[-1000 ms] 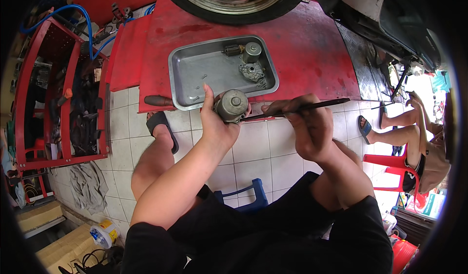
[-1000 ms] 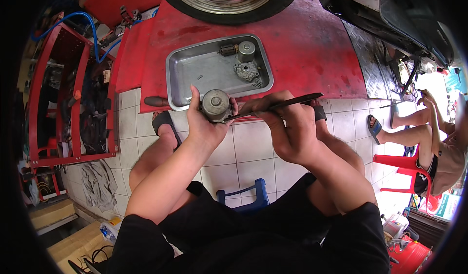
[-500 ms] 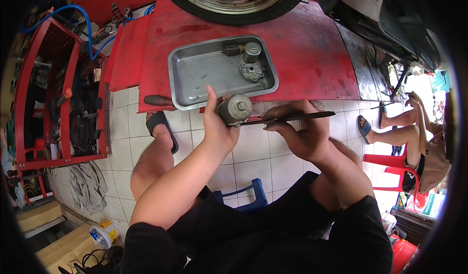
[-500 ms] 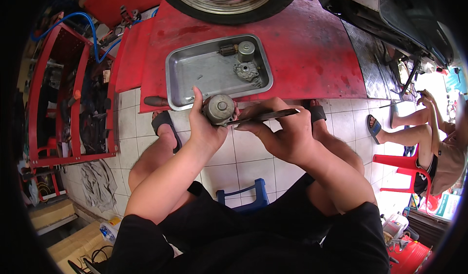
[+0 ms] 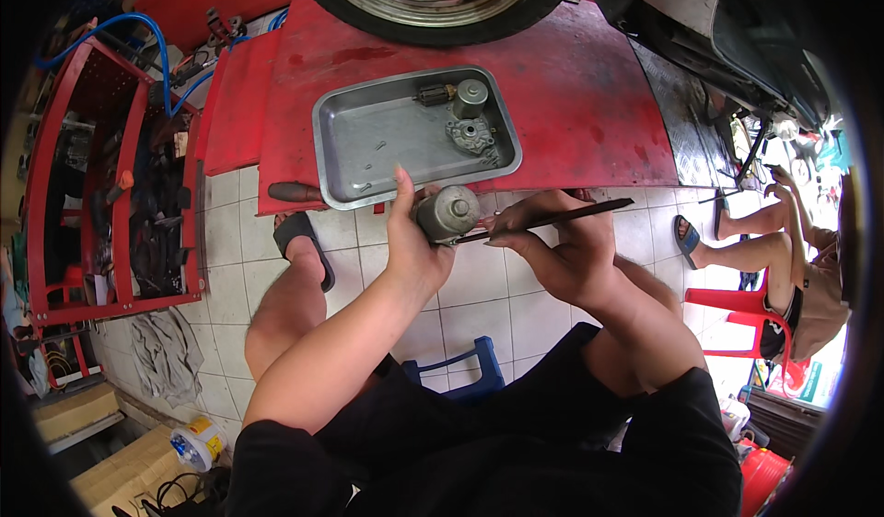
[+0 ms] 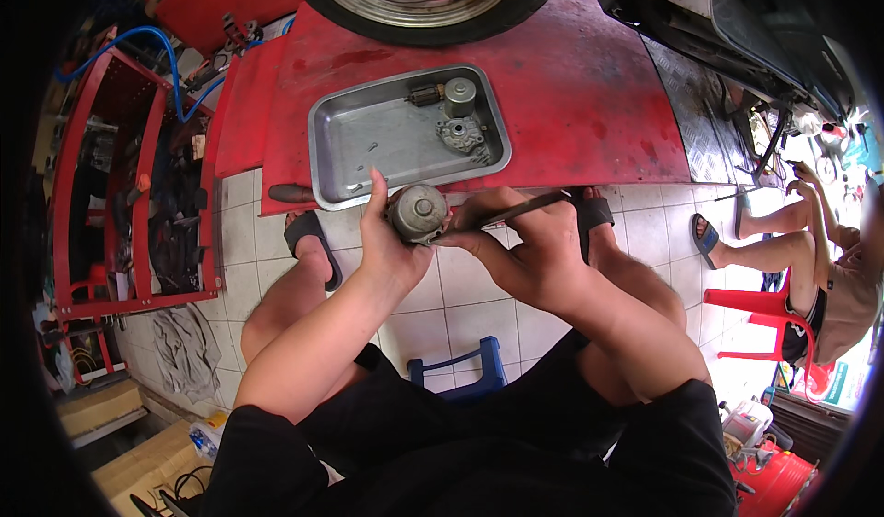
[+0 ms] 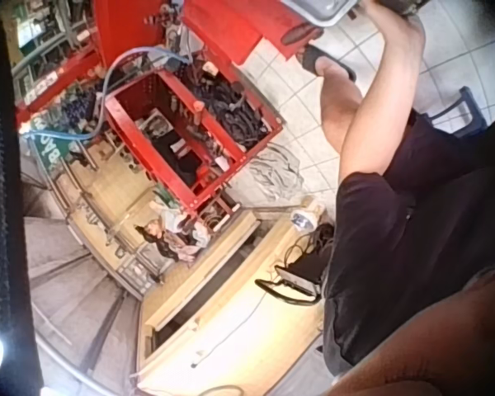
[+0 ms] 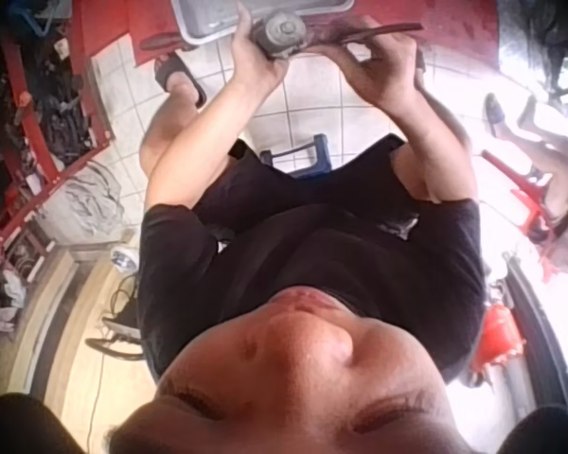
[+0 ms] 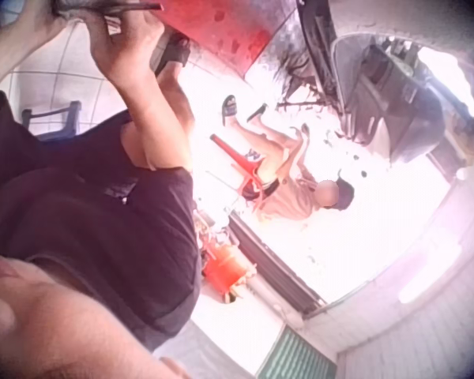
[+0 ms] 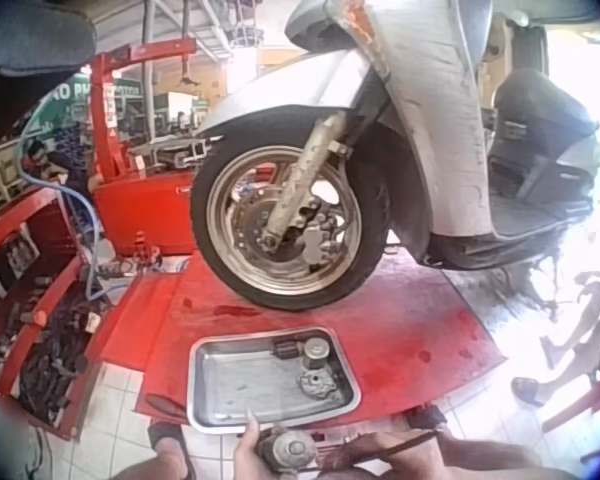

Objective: The person uses a screwdriver to disassemble a cylindrical mechanical component, likely a starter motor, held in their left hand. They remove internal parts and place them into a metal tray on a red workbench. The person continues to manipulate the component and its parts with the tool throughout the clip.

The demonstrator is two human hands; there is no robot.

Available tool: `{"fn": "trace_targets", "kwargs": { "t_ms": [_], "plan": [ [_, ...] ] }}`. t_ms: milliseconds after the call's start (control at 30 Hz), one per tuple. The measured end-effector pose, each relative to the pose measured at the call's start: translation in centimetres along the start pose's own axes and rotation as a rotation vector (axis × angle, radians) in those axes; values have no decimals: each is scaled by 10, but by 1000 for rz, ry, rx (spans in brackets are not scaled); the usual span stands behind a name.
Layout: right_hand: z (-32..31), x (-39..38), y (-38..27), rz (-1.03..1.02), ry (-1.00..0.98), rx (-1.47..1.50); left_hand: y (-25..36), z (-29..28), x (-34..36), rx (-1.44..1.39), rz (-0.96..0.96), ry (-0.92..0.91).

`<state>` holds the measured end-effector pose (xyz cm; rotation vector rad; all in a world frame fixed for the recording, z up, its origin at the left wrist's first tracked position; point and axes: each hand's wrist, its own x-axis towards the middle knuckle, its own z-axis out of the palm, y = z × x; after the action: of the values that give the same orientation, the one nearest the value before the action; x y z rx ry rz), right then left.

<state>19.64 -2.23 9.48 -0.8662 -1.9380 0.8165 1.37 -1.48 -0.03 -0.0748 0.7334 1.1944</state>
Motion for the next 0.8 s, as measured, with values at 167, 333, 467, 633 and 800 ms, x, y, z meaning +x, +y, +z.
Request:
{"fn": "trace_targets", "kwargs": {
  "t_ms": [167,333,467,633,800],
  "plan": [
    [6,6,-16,32,-85,-17,-1,10,-7,19,4,86],
    [-1,-2,2,31,-173,52,-2,-1,-4,3,-30,0],
    [-6,-5,-8,179,-145,-59,-8,-4,-3,5,-27,64],
    [6,14,-27,49,-6,-102,-7,-1,-4,3,-8,20],
    [-4,9,-20,38,-69,137,-5,5,-6,-2,-75,85]
  ]
}}
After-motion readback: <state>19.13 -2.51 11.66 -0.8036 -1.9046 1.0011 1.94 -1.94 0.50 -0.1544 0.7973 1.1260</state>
